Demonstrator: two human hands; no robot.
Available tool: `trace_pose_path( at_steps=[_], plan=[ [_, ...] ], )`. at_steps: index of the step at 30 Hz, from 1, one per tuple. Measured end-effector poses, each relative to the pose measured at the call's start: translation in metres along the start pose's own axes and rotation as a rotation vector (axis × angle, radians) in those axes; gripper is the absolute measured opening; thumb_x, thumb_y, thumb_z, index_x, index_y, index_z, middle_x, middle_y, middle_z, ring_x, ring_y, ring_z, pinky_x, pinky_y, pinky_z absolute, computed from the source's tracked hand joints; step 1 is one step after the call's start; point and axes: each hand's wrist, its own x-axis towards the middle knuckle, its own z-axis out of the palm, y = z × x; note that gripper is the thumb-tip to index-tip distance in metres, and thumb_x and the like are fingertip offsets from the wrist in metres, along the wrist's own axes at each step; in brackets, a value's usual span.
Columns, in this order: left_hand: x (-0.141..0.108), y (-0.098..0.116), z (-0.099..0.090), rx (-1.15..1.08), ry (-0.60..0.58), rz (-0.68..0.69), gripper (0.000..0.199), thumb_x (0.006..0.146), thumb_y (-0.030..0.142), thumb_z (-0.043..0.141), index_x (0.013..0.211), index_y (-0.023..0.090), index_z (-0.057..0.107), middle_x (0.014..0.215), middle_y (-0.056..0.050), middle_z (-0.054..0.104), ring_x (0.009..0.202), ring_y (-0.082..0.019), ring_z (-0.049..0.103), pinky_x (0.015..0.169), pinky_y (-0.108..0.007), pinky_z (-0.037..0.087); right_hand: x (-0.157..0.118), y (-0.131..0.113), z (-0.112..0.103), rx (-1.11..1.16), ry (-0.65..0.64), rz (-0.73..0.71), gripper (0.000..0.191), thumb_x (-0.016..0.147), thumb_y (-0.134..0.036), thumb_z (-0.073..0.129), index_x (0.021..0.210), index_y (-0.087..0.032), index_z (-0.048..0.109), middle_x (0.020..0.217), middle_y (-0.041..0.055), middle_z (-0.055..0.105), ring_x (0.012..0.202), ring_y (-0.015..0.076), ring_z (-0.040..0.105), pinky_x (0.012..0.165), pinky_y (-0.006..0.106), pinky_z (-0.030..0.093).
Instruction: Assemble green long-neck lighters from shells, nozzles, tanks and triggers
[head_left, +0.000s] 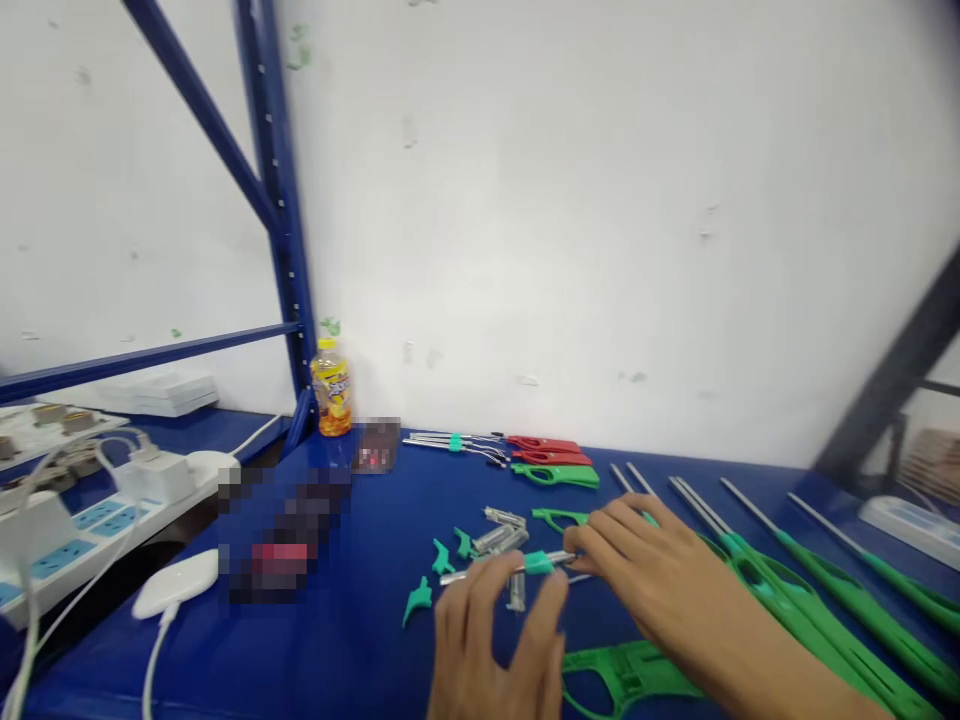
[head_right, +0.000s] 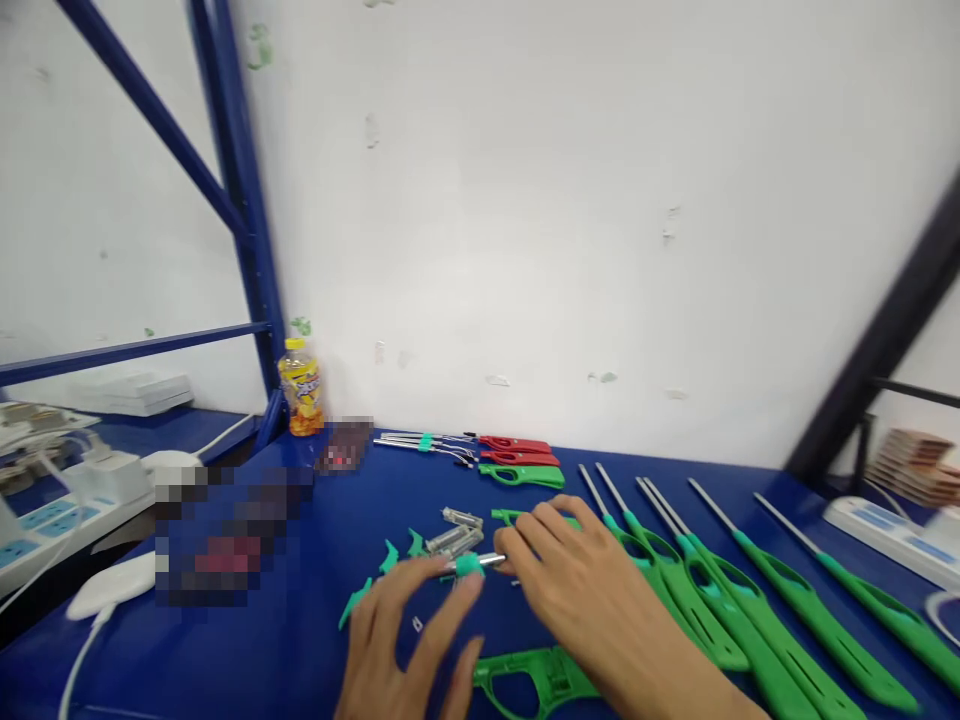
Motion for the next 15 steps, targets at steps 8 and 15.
trace_pose_path(
  at_steps=[8, 15],
  plan=[
    [0.017, -0.014, -0.001, -0.181, -0.161, 0.147, 0.029, 0.111, 0.021, 0.054, 0.138, 0.026, 0.063, 0.104, -0.002, 0.075, 0.089, -0.013, 0.077, 0.08, -0.019, 0.06, -0.017, -0.022, -0.015, 0.129, 0.006, 0.119, 0.02, 0.114, -0.024, 0.046, 0.11, -0.023, 0.066, 0.095, 0.0037, 0.073, 0.083, 0.0237, 0.068, 0.085, 0.042, 0.051],
    [0.008, -0.013, -0.007, -0.276, -0.265, 0.066, 0.032, 0.111, 0.016, 0.049, 0.14, 0.027, 0.06, 0.115, -0.003, 0.072, 0.095, -0.012, 0.078, 0.083, -0.017, 0.061, -0.077, -0.018, -0.018, 0.432, -0.018, 0.607, 0.048, 0.109, -0.054, 0.056, 0.154, -0.037, 0.053, 0.143, 0.0074, 0.07, 0.128, 0.0311, 0.069, 0.106, 0.048, 0.057]
  ],
)
